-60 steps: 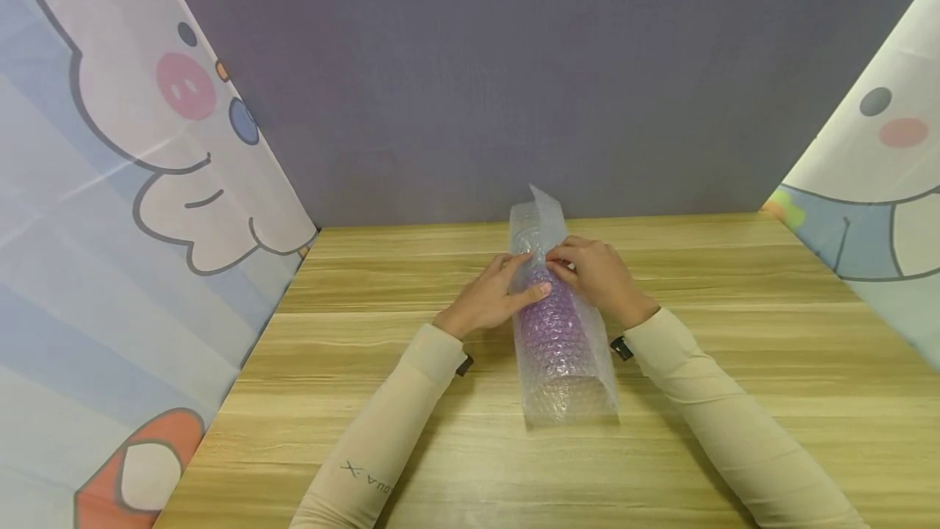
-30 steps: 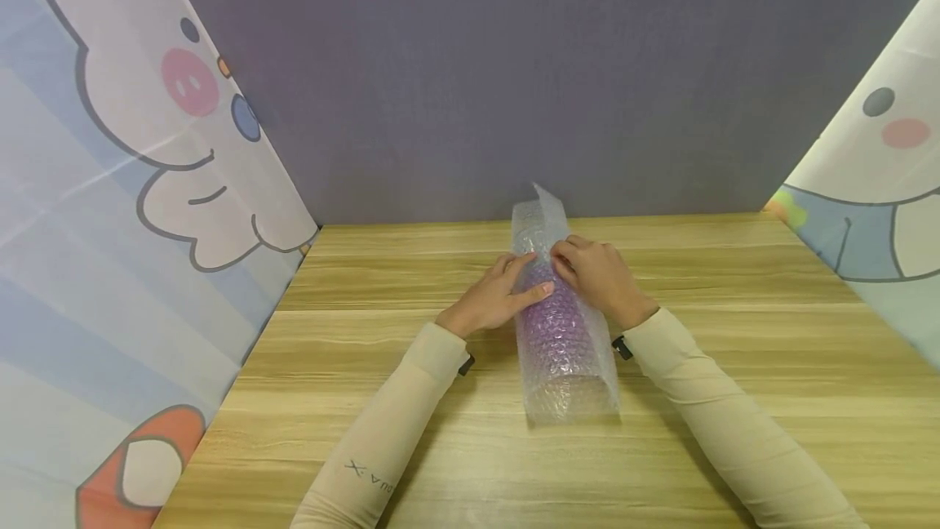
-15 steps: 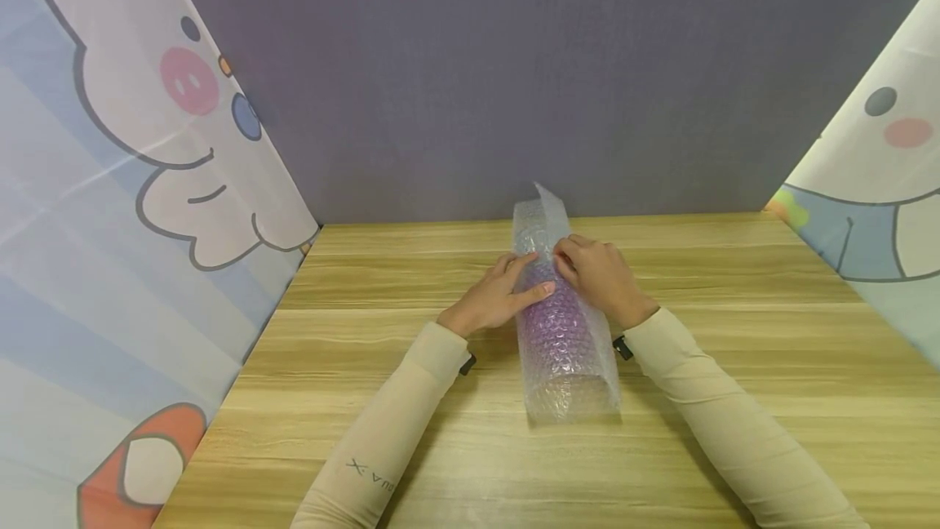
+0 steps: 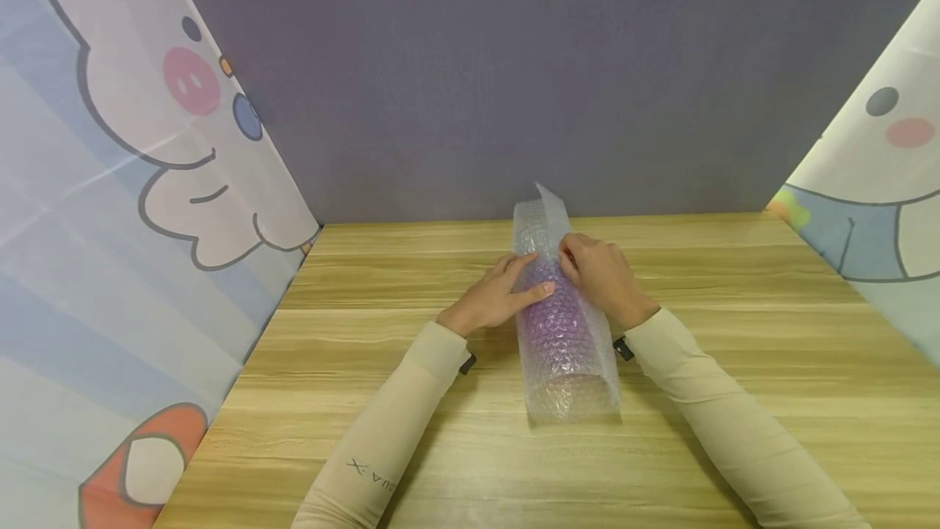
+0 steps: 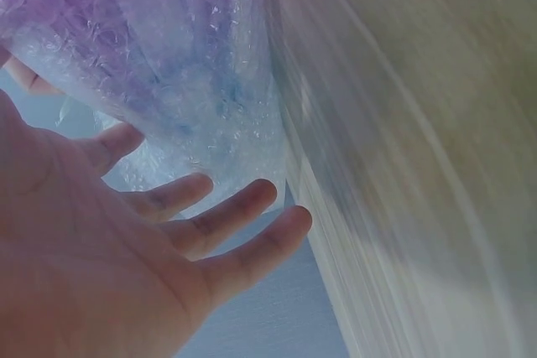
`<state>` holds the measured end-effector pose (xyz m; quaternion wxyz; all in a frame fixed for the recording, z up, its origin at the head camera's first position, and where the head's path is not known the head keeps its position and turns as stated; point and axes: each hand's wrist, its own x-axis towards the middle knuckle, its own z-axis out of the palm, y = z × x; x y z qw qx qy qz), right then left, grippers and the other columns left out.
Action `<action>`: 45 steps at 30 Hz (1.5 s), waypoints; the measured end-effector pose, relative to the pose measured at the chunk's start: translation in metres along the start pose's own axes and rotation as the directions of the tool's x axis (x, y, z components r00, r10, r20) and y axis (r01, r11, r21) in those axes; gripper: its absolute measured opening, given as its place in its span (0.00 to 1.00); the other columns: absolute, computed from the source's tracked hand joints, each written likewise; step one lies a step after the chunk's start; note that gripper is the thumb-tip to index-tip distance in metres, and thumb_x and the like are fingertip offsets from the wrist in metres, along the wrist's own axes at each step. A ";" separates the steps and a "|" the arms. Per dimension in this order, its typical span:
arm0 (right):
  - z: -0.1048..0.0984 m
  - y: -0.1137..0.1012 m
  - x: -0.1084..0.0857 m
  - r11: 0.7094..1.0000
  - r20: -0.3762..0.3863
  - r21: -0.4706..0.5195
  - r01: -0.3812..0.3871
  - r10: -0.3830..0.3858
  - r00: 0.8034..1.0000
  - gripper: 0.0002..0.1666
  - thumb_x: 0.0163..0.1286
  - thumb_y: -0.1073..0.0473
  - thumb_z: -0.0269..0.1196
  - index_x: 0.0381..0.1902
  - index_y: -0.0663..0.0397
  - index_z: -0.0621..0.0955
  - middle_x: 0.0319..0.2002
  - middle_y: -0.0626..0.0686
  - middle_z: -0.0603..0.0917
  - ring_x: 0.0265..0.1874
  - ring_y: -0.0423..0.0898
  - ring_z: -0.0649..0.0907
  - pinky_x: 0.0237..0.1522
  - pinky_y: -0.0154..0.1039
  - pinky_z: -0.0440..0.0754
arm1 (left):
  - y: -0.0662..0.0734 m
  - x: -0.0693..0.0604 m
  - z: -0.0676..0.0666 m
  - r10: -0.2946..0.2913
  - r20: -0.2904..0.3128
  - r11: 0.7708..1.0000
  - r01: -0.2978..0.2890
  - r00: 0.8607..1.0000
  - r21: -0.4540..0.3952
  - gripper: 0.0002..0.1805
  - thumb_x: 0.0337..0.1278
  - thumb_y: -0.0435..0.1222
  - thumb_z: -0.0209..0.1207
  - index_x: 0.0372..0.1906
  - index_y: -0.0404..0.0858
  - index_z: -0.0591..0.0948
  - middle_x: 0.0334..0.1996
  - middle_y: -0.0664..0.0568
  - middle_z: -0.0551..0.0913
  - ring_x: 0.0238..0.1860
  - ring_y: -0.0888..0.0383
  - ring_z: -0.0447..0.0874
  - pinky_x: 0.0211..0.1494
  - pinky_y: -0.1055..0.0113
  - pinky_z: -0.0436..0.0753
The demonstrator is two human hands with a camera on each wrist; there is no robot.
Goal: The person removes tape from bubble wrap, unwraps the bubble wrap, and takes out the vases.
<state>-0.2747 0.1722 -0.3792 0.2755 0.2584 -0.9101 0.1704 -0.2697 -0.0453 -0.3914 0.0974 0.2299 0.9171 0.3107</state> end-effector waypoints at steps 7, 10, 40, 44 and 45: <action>0.001 0.002 -0.001 0.996 0.004 0.074 -0.056 0.056 0.998 0.05 0.72 0.63 0.61 0.35 0.60 0.81 0.27 0.55 0.85 0.20 0.48 0.81 0.25 0.46 0.83 | 0.000 0.000 0.000 -0.004 0.004 1.000 0.004 1.000 -0.002 0.49 0.64 0.75 0.43 0.83 0.58 0.51 0.84 0.45 0.48 0.82 0.41 0.52 0.79 0.35 0.60; 0.000 0.003 -0.001 0.994 0.012 0.094 -0.058 0.057 0.998 0.06 0.71 0.63 0.62 0.37 0.61 0.82 0.30 0.57 0.87 0.24 0.50 0.85 0.28 0.47 0.86 | 0.001 -0.001 -0.001 -0.006 0.007 1.000 0.006 1.000 0.003 0.49 0.64 0.74 0.43 0.83 0.57 0.51 0.84 0.44 0.47 0.82 0.41 0.52 0.79 0.35 0.59; -0.021 0.009 0.006 0.979 0.155 0.183 -0.086 0.058 0.986 0.09 0.73 0.58 0.65 0.41 0.59 0.85 0.33 0.54 0.88 0.29 0.48 0.85 0.33 0.45 0.85 | 0.011 -0.003 -0.001 0.077 -0.096 0.996 -0.072 0.992 0.058 0.44 0.71 0.66 0.48 0.82 0.48 0.56 0.80 0.45 0.57 0.76 0.43 0.65 0.73 0.40 0.73; -0.026 0.011 0.007 0.980 0.192 0.166 -0.110 0.077 0.978 0.10 0.73 0.57 0.65 0.43 0.59 0.84 0.34 0.55 0.89 0.29 0.49 0.86 0.34 0.47 0.86 | 0.011 -0.002 0.001 0.074 -0.092 0.995 -0.068 0.993 0.068 0.46 0.68 0.70 0.45 0.82 0.49 0.57 0.81 0.45 0.55 0.77 0.42 0.63 0.74 0.39 0.70; -0.028 0.012 0.007 0.980 0.204 0.159 -0.119 0.085 0.975 0.11 0.72 0.57 0.65 0.45 0.60 0.84 0.35 0.55 0.89 0.29 0.49 0.86 0.34 0.47 0.86 | 0.011 -0.001 0.001 0.070 -0.090 0.996 -0.064 0.993 0.067 0.47 0.67 0.71 0.45 0.82 0.50 0.57 0.81 0.45 0.55 0.78 0.42 0.62 0.75 0.39 0.70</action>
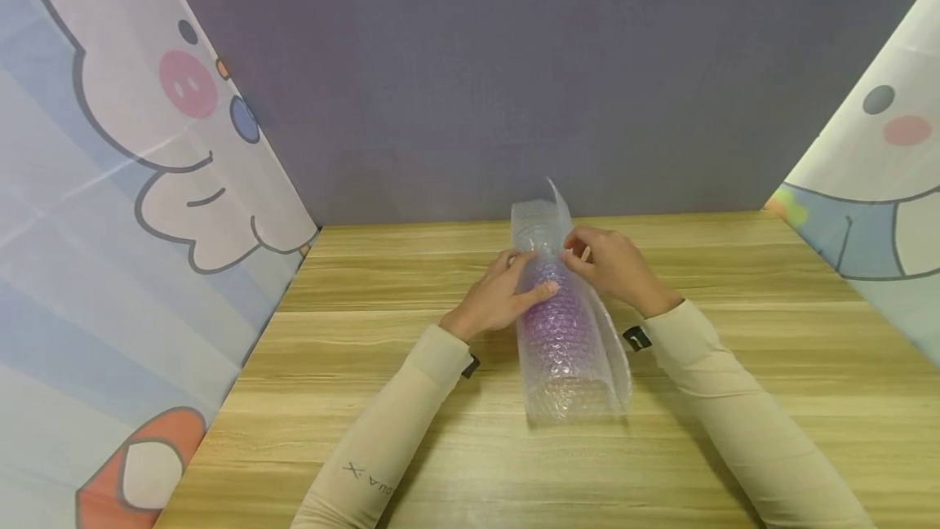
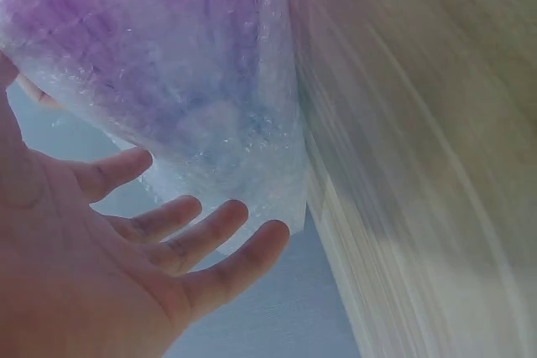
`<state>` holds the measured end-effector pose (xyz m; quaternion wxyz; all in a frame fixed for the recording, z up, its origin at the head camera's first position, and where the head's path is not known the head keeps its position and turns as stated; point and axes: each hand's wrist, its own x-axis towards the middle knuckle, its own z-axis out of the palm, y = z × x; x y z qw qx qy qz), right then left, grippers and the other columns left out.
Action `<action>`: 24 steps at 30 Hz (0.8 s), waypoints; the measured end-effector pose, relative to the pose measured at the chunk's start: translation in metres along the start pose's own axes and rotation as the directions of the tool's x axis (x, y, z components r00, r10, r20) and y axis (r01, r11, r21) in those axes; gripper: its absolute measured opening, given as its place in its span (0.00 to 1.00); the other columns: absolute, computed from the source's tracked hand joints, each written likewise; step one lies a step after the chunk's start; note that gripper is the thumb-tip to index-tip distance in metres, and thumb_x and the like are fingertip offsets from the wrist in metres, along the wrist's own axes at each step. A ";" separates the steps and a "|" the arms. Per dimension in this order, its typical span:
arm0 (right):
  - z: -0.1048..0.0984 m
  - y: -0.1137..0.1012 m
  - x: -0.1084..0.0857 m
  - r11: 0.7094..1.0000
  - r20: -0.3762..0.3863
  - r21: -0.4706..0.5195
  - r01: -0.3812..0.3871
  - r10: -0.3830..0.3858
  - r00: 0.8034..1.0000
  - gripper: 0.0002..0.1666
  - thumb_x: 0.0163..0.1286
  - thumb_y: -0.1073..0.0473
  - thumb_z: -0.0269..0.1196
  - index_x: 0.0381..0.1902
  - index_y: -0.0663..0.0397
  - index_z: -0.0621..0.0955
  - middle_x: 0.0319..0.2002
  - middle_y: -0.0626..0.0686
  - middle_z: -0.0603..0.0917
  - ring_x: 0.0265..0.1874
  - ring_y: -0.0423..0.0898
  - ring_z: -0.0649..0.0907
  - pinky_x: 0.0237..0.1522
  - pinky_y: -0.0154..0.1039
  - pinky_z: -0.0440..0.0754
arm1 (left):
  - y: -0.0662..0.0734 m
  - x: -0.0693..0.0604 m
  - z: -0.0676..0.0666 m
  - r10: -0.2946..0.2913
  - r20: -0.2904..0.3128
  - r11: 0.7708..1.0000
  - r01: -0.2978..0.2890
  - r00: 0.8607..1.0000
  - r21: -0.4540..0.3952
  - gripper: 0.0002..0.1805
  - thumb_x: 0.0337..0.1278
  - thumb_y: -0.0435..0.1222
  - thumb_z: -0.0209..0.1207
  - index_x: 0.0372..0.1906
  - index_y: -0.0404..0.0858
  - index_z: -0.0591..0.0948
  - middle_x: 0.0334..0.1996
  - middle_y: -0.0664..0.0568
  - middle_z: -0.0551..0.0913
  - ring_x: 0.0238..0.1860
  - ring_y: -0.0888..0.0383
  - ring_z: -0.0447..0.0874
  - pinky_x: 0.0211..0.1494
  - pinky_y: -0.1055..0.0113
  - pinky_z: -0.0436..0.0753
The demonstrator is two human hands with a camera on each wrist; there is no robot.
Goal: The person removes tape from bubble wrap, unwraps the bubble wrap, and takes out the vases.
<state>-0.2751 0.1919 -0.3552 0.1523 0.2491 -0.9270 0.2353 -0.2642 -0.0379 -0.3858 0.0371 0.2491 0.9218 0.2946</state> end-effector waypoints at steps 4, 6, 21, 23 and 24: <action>-0.006 0.000 0.000 0.999 0.050 -0.019 -0.042 0.043 0.998 0.18 0.70 0.54 0.67 0.51 0.61 0.82 0.37 0.56 0.89 0.28 0.48 0.85 0.33 0.47 0.85 | 0.000 -0.001 -0.001 -0.015 0.009 1.000 0.015 1.000 -0.014 0.48 0.65 0.72 0.47 0.81 0.49 0.57 0.81 0.44 0.54 0.78 0.42 0.62 0.76 0.40 0.69; -0.008 0.001 -0.001 0.998 0.066 -0.021 -0.058 0.059 0.996 0.23 0.69 0.53 0.68 0.55 0.62 0.80 0.37 0.56 0.89 0.27 0.47 0.84 0.32 0.46 0.83 | 0.000 -0.002 -0.003 -0.023 0.015 0.999 0.024 1.000 -0.040 0.49 0.65 0.71 0.49 0.81 0.49 0.58 0.81 0.44 0.55 0.78 0.42 0.63 0.76 0.40 0.69; -0.031 0.018 -0.006 0.994 0.172 -0.067 -0.088 0.099 0.980 0.29 0.69 0.60 0.66 0.66 0.59 0.73 0.40 0.56 0.88 0.22 0.43 0.77 0.30 0.41 0.76 | 0.000 -0.001 -0.003 -0.046 0.033 0.991 0.049 0.998 -0.125 0.49 0.64 0.71 0.51 0.81 0.50 0.58 0.80 0.45 0.57 0.76 0.42 0.65 0.76 0.41 0.69; -0.035 0.020 -0.006 0.994 0.191 -0.069 -0.090 0.101 0.976 0.28 0.69 0.60 0.65 0.66 0.58 0.74 0.40 0.56 0.88 0.22 0.43 0.77 0.31 0.41 0.75 | -0.001 0.000 -0.003 -0.049 0.031 0.991 0.052 0.998 -0.127 0.48 0.63 0.70 0.52 0.81 0.50 0.58 0.79 0.45 0.58 0.76 0.42 0.66 0.76 0.41 0.69; -0.036 0.021 -0.006 0.994 0.198 -0.069 -0.084 0.096 0.976 0.28 0.69 0.61 0.65 0.65 0.58 0.74 0.39 0.56 0.87 0.23 0.43 0.77 0.32 0.41 0.76 | -0.001 -0.001 -0.003 -0.052 0.030 0.990 0.056 0.998 -0.129 0.49 0.63 0.70 0.53 0.81 0.50 0.58 0.79 0.45 0.58 0.76 0.42 0.66 0.76 0.41 0.69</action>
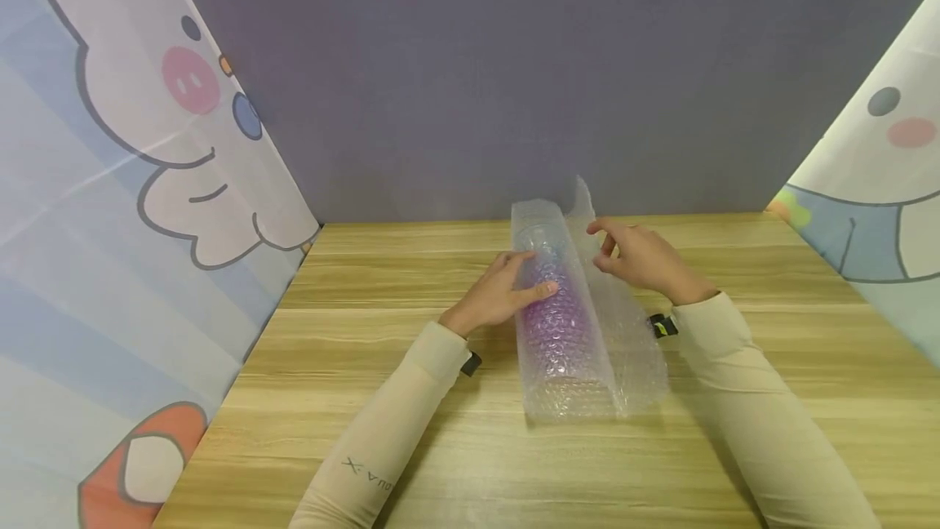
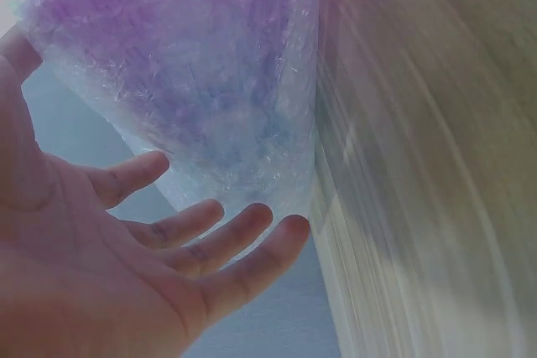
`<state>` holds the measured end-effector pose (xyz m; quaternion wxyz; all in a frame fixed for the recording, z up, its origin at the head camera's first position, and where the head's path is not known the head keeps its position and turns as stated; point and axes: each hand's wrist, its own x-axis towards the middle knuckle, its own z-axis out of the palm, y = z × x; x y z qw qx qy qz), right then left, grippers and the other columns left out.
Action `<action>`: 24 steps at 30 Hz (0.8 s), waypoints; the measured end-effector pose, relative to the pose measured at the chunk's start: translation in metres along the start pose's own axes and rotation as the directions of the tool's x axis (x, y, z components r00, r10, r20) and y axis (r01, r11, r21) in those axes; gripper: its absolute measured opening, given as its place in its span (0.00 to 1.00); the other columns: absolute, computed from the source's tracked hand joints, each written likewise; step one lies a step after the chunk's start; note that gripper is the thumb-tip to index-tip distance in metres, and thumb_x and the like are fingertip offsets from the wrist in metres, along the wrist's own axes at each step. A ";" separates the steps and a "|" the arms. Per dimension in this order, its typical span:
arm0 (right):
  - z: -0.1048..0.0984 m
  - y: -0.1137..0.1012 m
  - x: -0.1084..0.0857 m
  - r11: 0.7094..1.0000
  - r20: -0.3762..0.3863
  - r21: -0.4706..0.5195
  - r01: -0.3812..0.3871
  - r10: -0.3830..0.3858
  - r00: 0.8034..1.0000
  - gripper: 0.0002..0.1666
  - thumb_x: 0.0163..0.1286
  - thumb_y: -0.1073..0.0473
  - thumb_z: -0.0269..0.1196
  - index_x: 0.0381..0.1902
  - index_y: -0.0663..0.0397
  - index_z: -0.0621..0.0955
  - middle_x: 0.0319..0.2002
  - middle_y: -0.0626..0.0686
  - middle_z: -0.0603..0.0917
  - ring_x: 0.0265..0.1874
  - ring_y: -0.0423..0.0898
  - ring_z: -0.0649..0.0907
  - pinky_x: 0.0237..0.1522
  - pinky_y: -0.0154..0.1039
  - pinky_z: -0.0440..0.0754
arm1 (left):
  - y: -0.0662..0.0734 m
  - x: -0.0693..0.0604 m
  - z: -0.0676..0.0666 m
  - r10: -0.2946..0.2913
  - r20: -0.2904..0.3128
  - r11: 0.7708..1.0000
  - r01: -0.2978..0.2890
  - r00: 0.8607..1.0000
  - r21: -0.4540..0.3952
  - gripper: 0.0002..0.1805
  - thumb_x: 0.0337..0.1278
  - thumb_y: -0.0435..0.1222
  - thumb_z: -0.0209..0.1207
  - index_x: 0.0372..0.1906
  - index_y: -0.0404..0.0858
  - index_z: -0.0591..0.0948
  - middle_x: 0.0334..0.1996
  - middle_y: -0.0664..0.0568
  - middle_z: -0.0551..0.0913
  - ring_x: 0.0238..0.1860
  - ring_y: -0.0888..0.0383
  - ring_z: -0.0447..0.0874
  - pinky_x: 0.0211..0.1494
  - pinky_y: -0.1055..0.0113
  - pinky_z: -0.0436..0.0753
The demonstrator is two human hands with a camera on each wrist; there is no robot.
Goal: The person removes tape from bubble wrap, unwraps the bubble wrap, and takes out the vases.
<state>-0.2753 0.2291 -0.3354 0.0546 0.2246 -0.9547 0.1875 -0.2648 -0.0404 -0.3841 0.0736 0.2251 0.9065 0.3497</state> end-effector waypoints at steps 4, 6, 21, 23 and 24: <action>-0.003 0.006 -0.002 1.000 0.024 0.000 0.022 -0.022 0.999 0.25 0.69 0.62 0.65 0.62 0.59 0.76 0.38 0.56 0.86 0.24 0.43 0.78 0.33 0.42 0.77 | -0.002 0.000 -0.001 -0.007 0.002 1.000 0.007 1.000 -0.014 0.49 0.62 0.70 0.54 0.81 0.51 0.59 0.79 0.45 0.58 0.76 0.42 0.66 0.76 0.41 0.69; -0.004 0.009 -0.002 0.999 0.038 0.011 0.038 -0.038 0.999 0.23 0.69 0.62 0.65 0.61 0.60 0.77 0.37 0.55 0.86 0.25 0.43 0.79 0.33 0.42 0.78 | -0.003 0.000 -0.001 -0.008 0.005 1.000 0.008 1.000 -0.021 0.49 0.62 0.70 0.54 0.81 0.51 0.58 0.80 0.46 0.57 0.76 0.42 0.65 0.76 0.41 0.69; -0.016 0.027 -0.009 0.995 0.170 0.093 0.022 -0.038 0.985 0.20 0.71 0.65 0.64 0.58 0.65 0.78 0.36 0.54 0.87 0.34 0.46 0.85 0.41 0.49 0.85 | -0.008 0.000 -0.004 -0.012 0.033 0.997 0.015 0.999 -0.079 0.50 0.59 0.69 0.58 0.81 0.52 0.58 0.81 0.45 0.54 0.77 0.41 0.64 0.76 0.38 0.68; -0.017 0.030 -0.009 0.995 0.181 0.096 0.021 -0.039 0.983 0.19 0.71 0.65 0.64 0.58 0.65 0.78 0.37 0.55 0.87 0.34 0.47 0.86 0.40 0.49 0.85 | -0.009 0.000 -0.005 -0.014 0.038 0.996 0.017 0.999 -0.085 0.50 0.59 0.69 0.58 0.81 0.52 0.58 0.81 0.45 0.53 0.77 0.41 0.63 0.76 0.37 0.67; -0.017 0.031 -0.009 0.995 0.185 0.094 0.020 -0.037 0.982 0.19 0.71 0.66 0.65 0.58 0.65 0.79 0.37 0.55 0.87 0.35 0.47 0.86 0.41 0.49 0.85 | -0.009 0.000 -0.006 -0.012 0.040 0.996 0.016 0.999 -0.091 0.50 0.59 0.69 0.59 0.80 0.52 0.58 0.81 0.45 0.53 0.77 0.41 0.63 0.76 0.37 0.67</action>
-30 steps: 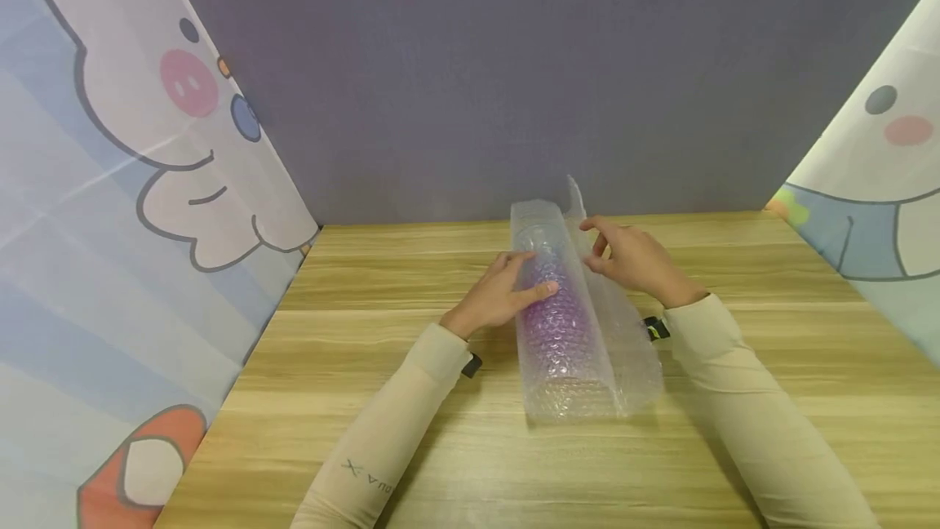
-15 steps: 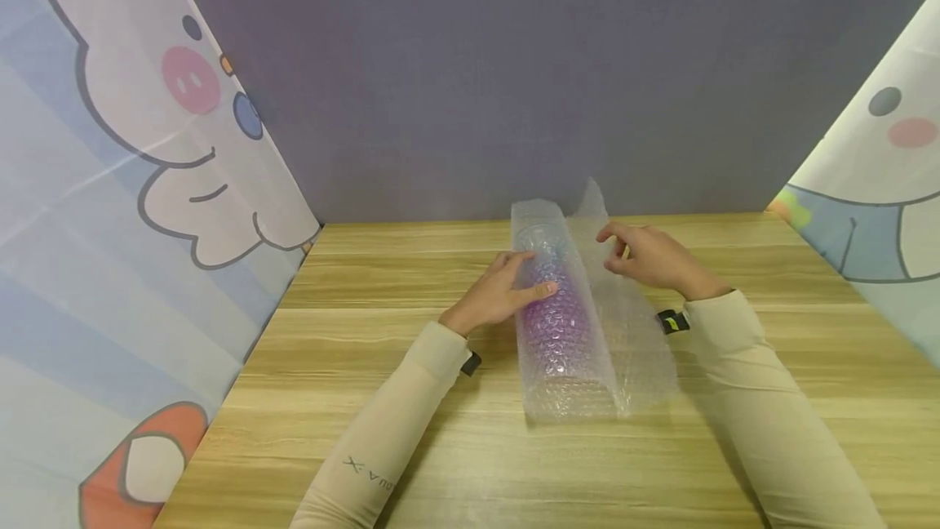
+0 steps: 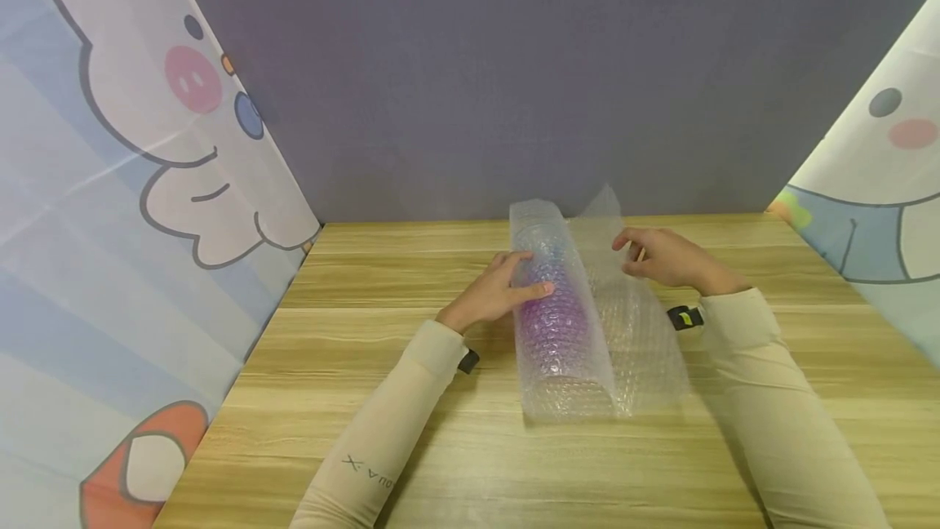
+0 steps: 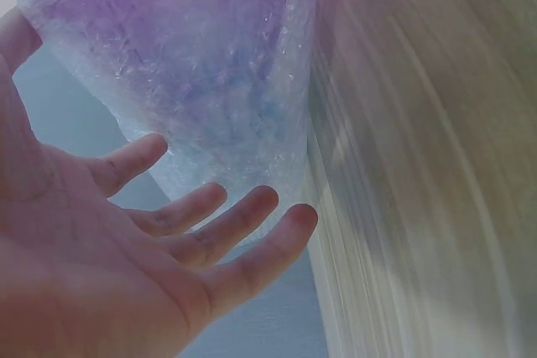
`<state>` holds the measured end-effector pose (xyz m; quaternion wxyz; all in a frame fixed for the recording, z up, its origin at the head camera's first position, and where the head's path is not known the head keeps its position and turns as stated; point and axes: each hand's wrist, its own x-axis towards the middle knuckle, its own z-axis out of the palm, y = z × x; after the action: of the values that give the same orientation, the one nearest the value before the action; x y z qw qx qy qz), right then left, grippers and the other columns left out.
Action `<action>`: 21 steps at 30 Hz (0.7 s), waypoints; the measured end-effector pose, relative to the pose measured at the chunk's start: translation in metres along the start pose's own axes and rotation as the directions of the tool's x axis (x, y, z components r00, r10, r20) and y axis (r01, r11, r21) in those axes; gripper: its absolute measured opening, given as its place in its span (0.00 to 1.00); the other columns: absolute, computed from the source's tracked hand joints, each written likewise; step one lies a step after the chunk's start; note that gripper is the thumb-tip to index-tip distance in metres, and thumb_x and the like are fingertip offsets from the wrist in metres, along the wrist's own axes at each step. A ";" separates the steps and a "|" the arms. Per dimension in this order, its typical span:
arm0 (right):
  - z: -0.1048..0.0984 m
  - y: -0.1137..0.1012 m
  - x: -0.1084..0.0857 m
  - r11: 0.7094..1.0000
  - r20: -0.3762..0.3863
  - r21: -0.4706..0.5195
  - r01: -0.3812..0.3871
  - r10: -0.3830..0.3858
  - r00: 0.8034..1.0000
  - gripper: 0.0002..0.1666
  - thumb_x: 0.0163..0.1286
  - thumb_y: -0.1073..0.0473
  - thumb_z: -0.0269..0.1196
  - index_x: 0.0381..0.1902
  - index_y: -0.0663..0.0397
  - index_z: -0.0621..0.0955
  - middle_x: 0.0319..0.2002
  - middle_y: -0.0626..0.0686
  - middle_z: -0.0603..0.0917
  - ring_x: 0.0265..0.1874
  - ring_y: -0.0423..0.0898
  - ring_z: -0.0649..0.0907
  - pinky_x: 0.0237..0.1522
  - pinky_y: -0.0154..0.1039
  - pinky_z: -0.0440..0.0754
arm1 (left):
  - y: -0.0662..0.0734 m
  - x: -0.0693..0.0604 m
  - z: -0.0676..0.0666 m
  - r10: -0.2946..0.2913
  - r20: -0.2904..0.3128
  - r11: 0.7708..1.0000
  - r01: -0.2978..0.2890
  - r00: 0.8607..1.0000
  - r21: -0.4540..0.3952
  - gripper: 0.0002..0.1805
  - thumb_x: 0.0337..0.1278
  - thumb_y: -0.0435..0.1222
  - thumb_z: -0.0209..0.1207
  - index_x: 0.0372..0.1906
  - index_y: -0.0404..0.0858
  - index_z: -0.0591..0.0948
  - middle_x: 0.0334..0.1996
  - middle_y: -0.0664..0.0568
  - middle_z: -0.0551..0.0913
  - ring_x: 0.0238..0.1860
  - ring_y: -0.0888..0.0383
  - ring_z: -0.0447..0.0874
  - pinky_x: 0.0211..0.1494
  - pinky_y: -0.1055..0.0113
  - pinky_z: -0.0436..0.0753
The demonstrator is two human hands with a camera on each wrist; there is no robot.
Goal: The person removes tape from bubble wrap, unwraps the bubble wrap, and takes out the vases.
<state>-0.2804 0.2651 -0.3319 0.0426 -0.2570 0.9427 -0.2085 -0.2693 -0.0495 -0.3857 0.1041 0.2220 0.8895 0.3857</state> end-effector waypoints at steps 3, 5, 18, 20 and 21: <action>-0.001 0.005 -0.001 1.000 0.011 -0.008 0.003 -0.002 1.000 0.18 0.70 0.65 0.65 0.56 0.65 0.79 0.37 0.56 0.87 0.35 0.47 0.86 0.39 0.48 0.85 | -0.001 0.000 -0.001 0.004 0.006 1.000 -0.004 1.000 -0.008 0.49 0.60 0.68 0.59 0.80 0.52 0.59 0.81 0.45 0.53 0.77 0.41 0.64 0.76 0.38 0.67; -0.001 0.008 -0.002 1.000 0.015 -0.011 0.005 -0.005 1.000 0.17 0.70 0.66 0.65 0.55 0.65 0.80 0.37 0.56 0.88 0.35 0.48 0.86 0.39 0.47 0.85 | -0.002 0.001 -0.003 0.008 0.015 1.000 -0.008 1.000 -0.022 0.49 0.60 0.67 0.60 0.80 0.52 0.59 0.81 0.45 0.53 0.76 0.41 0.65 0.76 0.39 0.68; -0.004 0.020 -0.008 0.996 0.099 0.022 -0.081 0.079 0.992 0.16 0.71 0.63 0.64 0.54 0.64 0.80 0.39 0.56 0.87 0.37 0.48 0.85 0.45 0.54 0.83 | -0.009 0.001 -0.011 0.017 0.083 0.997 -0.011 0.996 -0.076 0.46 0.64 0.62 0.61 0.80 0.53 0.58 0.82 0.44 0.51 0.74 0.41 0.66 0.74 0.43 0.72; -0.004 0.021 -0.009 0.996 0.112 0.028 -0.090 0.086 0.990 0.16 0.71 0.62 0.63 0.54 0.64 0.79 0.39 0.57 0.87 0.37 0.48 0.85 0.45 0.54 0.83 | -0.009 0.001 -0.013 0.023 0.092 0.997 -0.016 0.995 -0.078 0.46 0.65 0.61 0.61 0.81 0.52 0.57 0.82 0.44 0.50 0.75 0.40 0.65 0.74 0.42 0.71; -0.004 0.021 -0.010 0.995 0.121 0.029 -0.096 0.092 0.988 0.16 0.72 0.62 0.63 0.54 0.65 0.79 0.39 0.57 0.87 0.37 0.48 0.85 0.44 0.53 0.83 | -0.010 0.000 -0.013 0.025 0.098 0.996 -0.017 0.995 -0.082 0.45 0.65 0.60 0.61 0.81 0.51 0.57 0.82 0.43 0.50 0.75 0.40 0.65 0.74 0.42 0.71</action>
<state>-0.2829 0.2880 -0.3371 0.1132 -0.2237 0.9458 -0.2066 -0.2774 -0.0637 -0.3836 0.1528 0.2458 0.8644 0.4112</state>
